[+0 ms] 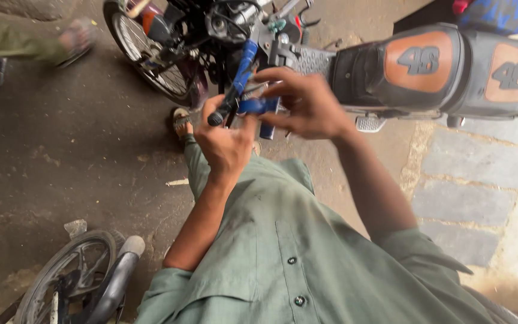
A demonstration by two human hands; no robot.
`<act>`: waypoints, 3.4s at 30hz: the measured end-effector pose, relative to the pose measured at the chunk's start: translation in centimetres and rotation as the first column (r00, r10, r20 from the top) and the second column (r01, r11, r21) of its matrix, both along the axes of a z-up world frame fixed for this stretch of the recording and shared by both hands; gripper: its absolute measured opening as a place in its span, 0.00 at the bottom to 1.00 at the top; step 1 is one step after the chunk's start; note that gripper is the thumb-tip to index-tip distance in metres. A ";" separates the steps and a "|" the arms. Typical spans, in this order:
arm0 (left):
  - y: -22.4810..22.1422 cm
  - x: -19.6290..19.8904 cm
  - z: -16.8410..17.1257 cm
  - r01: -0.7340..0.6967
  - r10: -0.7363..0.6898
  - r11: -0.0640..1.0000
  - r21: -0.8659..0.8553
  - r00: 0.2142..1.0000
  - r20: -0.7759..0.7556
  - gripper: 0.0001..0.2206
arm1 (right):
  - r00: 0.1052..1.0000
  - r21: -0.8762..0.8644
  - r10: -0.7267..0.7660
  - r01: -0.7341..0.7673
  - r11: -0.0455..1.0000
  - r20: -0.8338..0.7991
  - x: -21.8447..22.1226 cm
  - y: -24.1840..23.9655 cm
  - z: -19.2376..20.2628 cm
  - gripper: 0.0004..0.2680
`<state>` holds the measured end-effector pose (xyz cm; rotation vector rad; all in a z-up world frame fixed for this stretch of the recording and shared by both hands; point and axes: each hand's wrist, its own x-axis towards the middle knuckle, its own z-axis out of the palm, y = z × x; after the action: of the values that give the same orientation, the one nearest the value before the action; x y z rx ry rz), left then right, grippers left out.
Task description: Repairing a motorcycle handlebar grip by wrapping tape and applying glue.
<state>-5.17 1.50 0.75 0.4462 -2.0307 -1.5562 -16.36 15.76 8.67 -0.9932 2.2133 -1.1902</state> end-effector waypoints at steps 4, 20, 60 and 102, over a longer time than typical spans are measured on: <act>-1.3 0.0 1.1 0.044 -0.051 0.995 0.092 0.996 0.079 0.18 | 0.997 0.002 -0.055 0.055 0.998 0.058 -1.4 3.6 -1.1 0.20; -2.5 -2.0 -7.3 0.376 -0.371 0.922 0.089 0.926 -0.067 0.14 | 0.856 -0.160 -0.282 0.381 0.911 0.432 2.4 6.2 -12.1 0.14; -1.5 -0.9 -5.4 0.170 -0.132 0.960 -0.221 0.976 0.176 0.13 | 0.966 -0.051 -0.233 0.240 0.969 0.116 0.5 4.1 -3.6 0.14; -1.7 -3.2 -1.6 0.121 -0.124 0.991 -0.057 0.990 -0.062 0.17 | 0.998 -0.098 -0.010 0.003 0.995 -0.070 -3.9 2.9 -3.3 0.17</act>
<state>-8.39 -0.20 -0.85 0.2512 -2.0780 -1.5624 -20.23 18.62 5.42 -1.0831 2.2315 -1.2959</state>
